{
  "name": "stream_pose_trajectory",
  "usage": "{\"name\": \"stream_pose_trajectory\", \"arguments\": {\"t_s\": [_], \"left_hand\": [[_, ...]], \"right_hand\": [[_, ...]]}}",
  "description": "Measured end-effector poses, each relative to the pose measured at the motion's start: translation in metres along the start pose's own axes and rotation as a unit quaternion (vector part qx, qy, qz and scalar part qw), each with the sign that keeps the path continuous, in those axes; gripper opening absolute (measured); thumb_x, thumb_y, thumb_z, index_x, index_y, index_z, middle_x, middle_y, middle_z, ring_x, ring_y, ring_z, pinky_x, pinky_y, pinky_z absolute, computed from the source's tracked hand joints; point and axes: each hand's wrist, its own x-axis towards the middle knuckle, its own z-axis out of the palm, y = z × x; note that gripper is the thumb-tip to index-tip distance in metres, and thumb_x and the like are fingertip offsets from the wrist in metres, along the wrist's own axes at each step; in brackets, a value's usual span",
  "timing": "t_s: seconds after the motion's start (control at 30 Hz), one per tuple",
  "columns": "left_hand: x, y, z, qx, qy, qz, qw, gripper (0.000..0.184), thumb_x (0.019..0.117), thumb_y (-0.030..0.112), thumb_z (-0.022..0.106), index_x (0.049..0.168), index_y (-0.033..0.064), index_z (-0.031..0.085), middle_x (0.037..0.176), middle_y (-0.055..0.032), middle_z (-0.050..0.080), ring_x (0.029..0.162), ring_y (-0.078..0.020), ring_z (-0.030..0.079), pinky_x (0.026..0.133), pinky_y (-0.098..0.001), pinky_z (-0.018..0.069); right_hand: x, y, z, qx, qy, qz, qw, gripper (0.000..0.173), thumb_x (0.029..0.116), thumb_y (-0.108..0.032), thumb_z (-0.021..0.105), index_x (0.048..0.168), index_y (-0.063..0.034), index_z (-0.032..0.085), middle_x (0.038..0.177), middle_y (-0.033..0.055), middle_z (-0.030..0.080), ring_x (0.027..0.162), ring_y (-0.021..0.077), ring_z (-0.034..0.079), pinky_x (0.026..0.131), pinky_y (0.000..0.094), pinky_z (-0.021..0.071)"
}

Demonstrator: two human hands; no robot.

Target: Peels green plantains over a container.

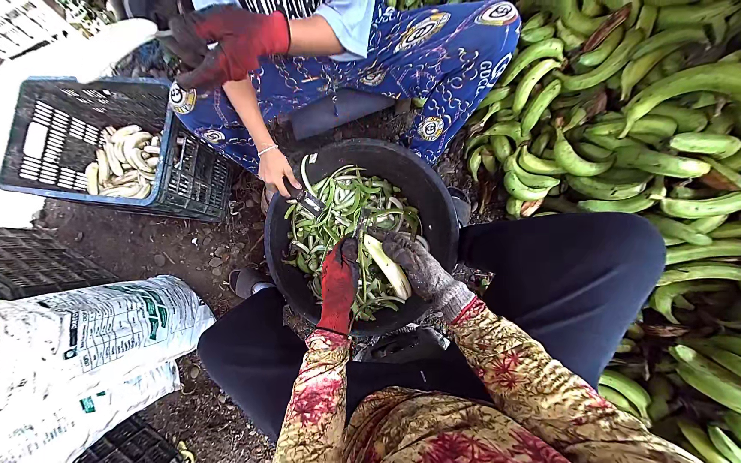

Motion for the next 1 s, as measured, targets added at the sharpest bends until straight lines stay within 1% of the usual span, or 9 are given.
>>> {"name": "stream_pose_trajectory", "arguments": {"t_s": [0.1,0.2,0.23,0.3,0.43,0.63,0.8,0.87,1.0], "left_hand": [[-0.006,-0.009,0.004,-0.045,0.015,0.025,0.999,0.048,0.1100,0.038,0.037,0.136,0.0066,0.062,0.121,-0.0151,0.068,0.113,-0.0223,0.064,0.102,-0.0440,0.0492],[-0.018,-0.011,0.002,-0.023,-0.032,0.139,0.989,0.050,0.1071,0.042,0.038,0.135,0.0102,0.065,0.122,-0.0113,0.070,0.111,-0.0205,0.066,0.099,-0.0436,0.0521],[-0.022,-0.010,0.000,-0.004,-0.049,0.180,0.982,0.050,0.1064,0.043,0.039,0.134,0.0109,0.066,0.118,-0.0114,0.070,0.107,-0.0213,0.067,0.095,-0.0442,0.0543],[-0.030,-0.008,-0.008,0.040,-0.083,0.253,0.963,0.054,0.1056,0.050,0.038,0.132,0.0130,0.069,0.113,-0.0116,0.071,0.102,-0.0230,0.069,0.089,-0.0456,0.0566],[-0.039,-0.004,-0.023,0.114,-0.109,0.324,0.933,0.064,0.1033,0.061,0.033,0.131,0.0176,0.070,0.114,-0.0134,0.071,0.105,-0.0292,0.068,0.090,-0.0510,0.0545],[-0.038,-0.002,-0.020,0.140,-0.103,0.313,0.934,0.058,0.1031,0.056,0.035,0.132,0.0191,0.070,0.115,-0.0149,0.070,0.105,-0.0338,0.068,0.089,-0.0560,0.0522],[-0.036,0.001,0.001,0.147,0.013,0.271,0.951,0.050,0.0997,0.048,0.046,0.129,0.0175,0.071,0.115,-0.0170,0.070,0.104,-0.0375,0.067,0.084,-0.0585,0.0518],[-0.032,0.001,0.007,0.160,0.068,0.241,0.955,0.047,0.0989,0.045,0.050,0.128,0.0155,0.072,0.118,-0.0191,0.069,0.106,-0.0403,0.066,0.086,-0.0609,0.0509],[-0.016,-0.003,0.012,0.148,0.137,0.138,0.970,0.044,0.0972,0.039,0.058,0.133,0.0152,0.069,0.122,-0.0226,0.067,0.109,-0.0447,0.064,0.087,-0.0631,0.0506]], "right_hand": [[0.003,-0.003,-0.008,0.136,0.014,0.037,0.990,0.049,0.1068,-0.033,0.029,0.141,-0.0089,0.055,0.098,0.0130,0.071,0.078,0.0217,0.068,0.071,0.0367,0.0592],[0.011,-0.010,-0.020,0.253,0.054,0.110,0.960,0.061,0.1072,-0.059,0.024,0.116,-0.0109,0.061,0.078,0.0072,0.065,0.059,0.0163,0.062,0.053,0.0314,0.0566],[0.012,-0.014,-0.023,0.279,0.068,0.117,0.951,0.058,0.1063,-0.060,0.029,0.110,-0.0115,0.062,0.074,0.0052,0.063,0.057,0.0145,0.061,0.051,0.0304,0.0561],[0.009,-0.022,-0.030,0.319,0.073,0.106,0.939,0.043,0.1076,-0.048,0.039,0.115,-0.0127,0.062,0.083,0.0036,0.066,0.067,0.0118,0.065,0.060,0.0290,0.0579],[0.014,-0.033,-0.033,0.388,-0.009,0.175,0.905,0.051,0.1058,-0.051,0.034,0.104,-0.0080,0.062,0.072,0.0036,0.060,0.052,0.0096,0.058,0.047,0.0236,0.0528],[0.023,-0.028,-0.026,0.270,0.033,0.195,0.942,0.046,0.1069,-0.048,0.040,0.114,-0.0083,0.062,0.080,0.0093,0.067,0.058,0.0132,0.063,0.048,0.0255,0.0536],[0.003,-0.024,-0.008,0.178,0.042,0.111,0.977,0.038,0.1098,-0.039,0.037,0.117,-0.0106,0.061,0.088,0.0025,0.067,0.077,0.0099,0.066,0.070,0.0280,0.0584],[0.000,-0.010,-0.002,0.201,0.064,0.073,0.975,0.036,0.1096,-0.035,0.041,0.126,-0.0091,0.059,0.096,0.0056,0.068,0.085,0.0143,0.067,0.076,0.0339,0.0592],[-0.001,0.001,0.017,0.270,0.126,0.047,0.954,0.036,0.1106,-0.030,0.037,0.130,-0.0069,0.056,0.096,0.0106,0.067,0.081,0.0186,0.067,0.073,0.0355,0.0598]]}}
